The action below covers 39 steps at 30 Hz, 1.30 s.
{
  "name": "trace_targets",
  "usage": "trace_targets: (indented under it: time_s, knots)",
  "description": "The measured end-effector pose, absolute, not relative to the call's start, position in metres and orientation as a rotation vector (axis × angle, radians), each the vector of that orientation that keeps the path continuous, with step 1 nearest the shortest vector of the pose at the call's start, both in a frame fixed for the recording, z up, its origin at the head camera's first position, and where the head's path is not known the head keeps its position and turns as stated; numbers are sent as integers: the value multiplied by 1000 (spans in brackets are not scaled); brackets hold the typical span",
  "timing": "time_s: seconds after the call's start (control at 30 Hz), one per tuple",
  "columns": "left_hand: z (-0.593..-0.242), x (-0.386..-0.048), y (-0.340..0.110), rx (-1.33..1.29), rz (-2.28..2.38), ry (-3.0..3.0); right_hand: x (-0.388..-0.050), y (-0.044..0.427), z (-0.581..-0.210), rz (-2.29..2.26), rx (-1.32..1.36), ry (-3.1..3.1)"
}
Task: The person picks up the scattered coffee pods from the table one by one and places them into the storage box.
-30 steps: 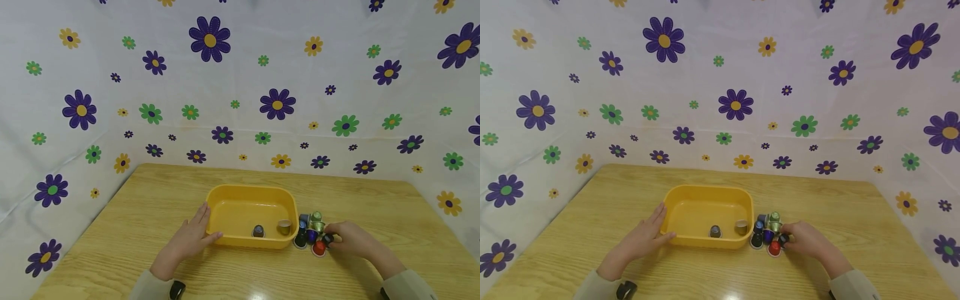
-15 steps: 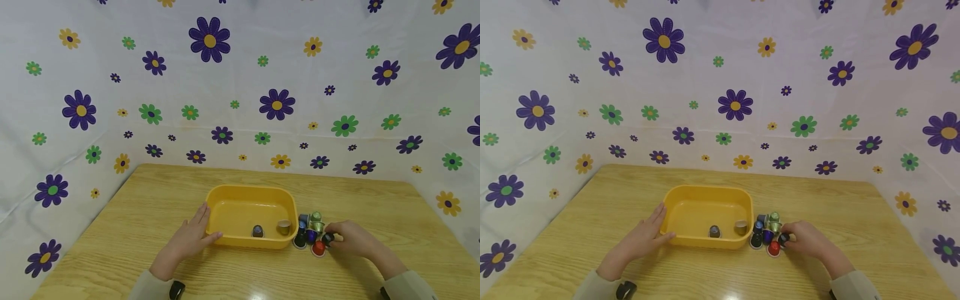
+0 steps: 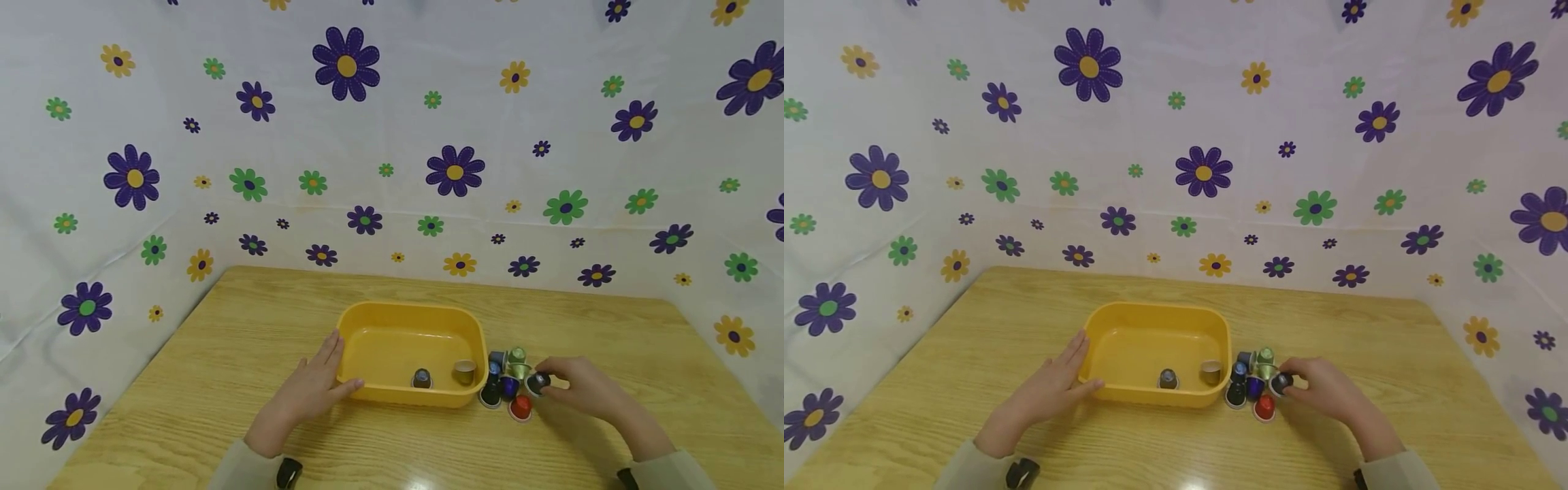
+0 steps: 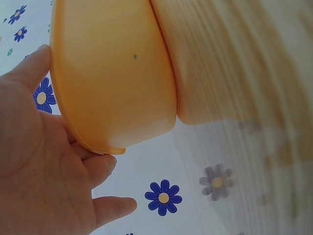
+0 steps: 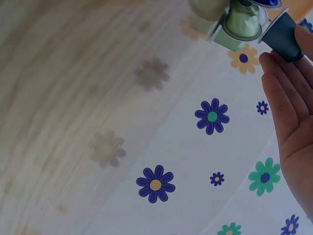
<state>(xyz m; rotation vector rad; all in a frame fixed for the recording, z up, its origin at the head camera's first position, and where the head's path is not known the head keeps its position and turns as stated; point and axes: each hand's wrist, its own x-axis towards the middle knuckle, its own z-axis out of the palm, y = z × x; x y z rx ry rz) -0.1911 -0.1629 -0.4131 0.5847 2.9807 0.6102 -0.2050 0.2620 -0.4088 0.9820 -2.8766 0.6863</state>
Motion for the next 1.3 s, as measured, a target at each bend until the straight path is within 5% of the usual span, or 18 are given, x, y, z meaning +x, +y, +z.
trace_targets:
  time_s: [0.87,1.3]
  knots:
    - [-415,-192,-164,560,636,2975,-197,261,-395,844,721,-2719]
    - [-412,-191,-163,565,643,2962,-198,245,-394,784,803,-2639]
